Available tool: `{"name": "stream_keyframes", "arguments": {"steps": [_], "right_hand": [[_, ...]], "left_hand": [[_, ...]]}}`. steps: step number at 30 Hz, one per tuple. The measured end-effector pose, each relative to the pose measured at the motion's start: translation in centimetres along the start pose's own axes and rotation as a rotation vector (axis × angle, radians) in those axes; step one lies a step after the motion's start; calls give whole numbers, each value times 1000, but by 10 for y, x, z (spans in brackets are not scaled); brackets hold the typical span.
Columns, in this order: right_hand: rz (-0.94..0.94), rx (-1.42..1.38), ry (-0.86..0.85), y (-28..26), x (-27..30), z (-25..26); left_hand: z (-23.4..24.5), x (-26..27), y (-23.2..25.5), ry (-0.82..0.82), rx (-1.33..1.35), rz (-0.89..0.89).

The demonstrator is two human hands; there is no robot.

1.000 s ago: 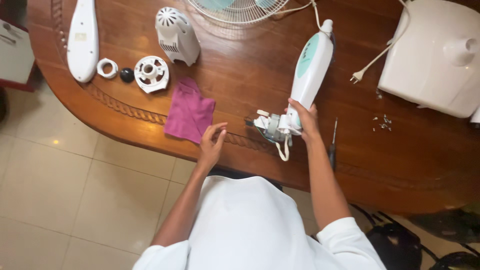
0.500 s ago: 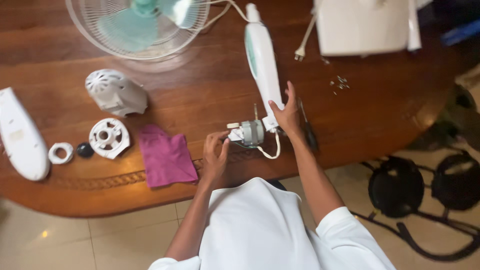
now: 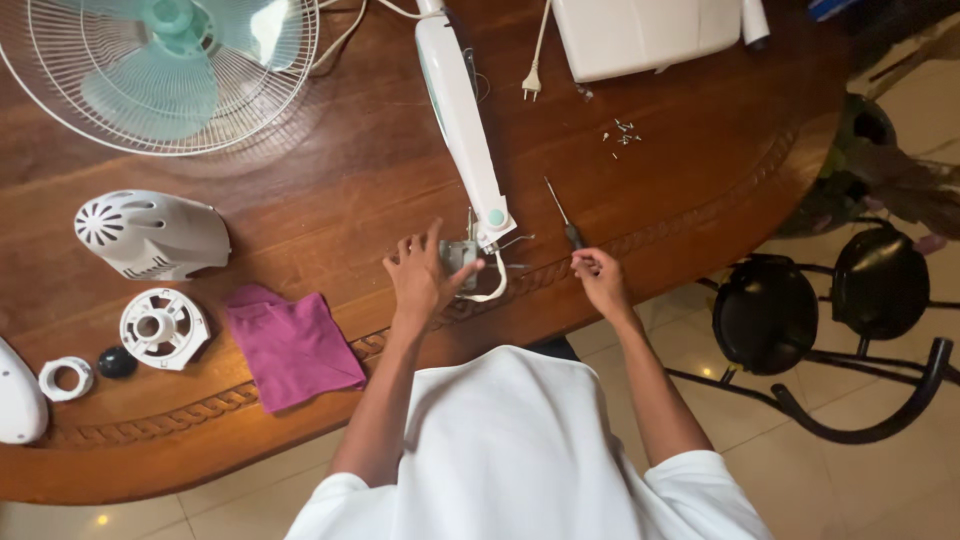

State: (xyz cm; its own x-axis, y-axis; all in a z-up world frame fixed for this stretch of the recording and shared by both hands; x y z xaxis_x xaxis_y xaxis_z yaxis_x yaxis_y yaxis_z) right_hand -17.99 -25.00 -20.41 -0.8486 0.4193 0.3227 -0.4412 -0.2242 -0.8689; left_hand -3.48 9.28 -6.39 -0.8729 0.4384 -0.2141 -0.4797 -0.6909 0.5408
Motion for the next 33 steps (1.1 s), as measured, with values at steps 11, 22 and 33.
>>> {"name": "stream_keyframes", "arguments": {"steps": [11,22,33], "right_hand": [[407,398,-2,-136,-45,-55],[129,7,-582,-128,-136,-192],[469,372,-264,-107,-156,-149]], "left_hand": [[-36,29,4,-45,-152,460],[-40,56,5,53,184,569],[-26,35,37,85,6,360]]}}
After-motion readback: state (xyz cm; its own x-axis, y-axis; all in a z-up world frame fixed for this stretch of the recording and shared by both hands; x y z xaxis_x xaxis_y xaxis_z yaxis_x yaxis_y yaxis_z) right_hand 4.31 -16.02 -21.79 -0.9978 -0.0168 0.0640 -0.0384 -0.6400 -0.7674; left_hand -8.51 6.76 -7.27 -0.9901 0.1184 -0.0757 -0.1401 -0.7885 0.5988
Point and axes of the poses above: each hand's wrist, its own x-axis away from the middle knuckle, its own z-axis out of the back of the hand, y = z × x, the point moved 3 cm from there along -x, towards the middle knuckle, and after that the axes turned 8 degrees about -z, right-handed, at the moved point
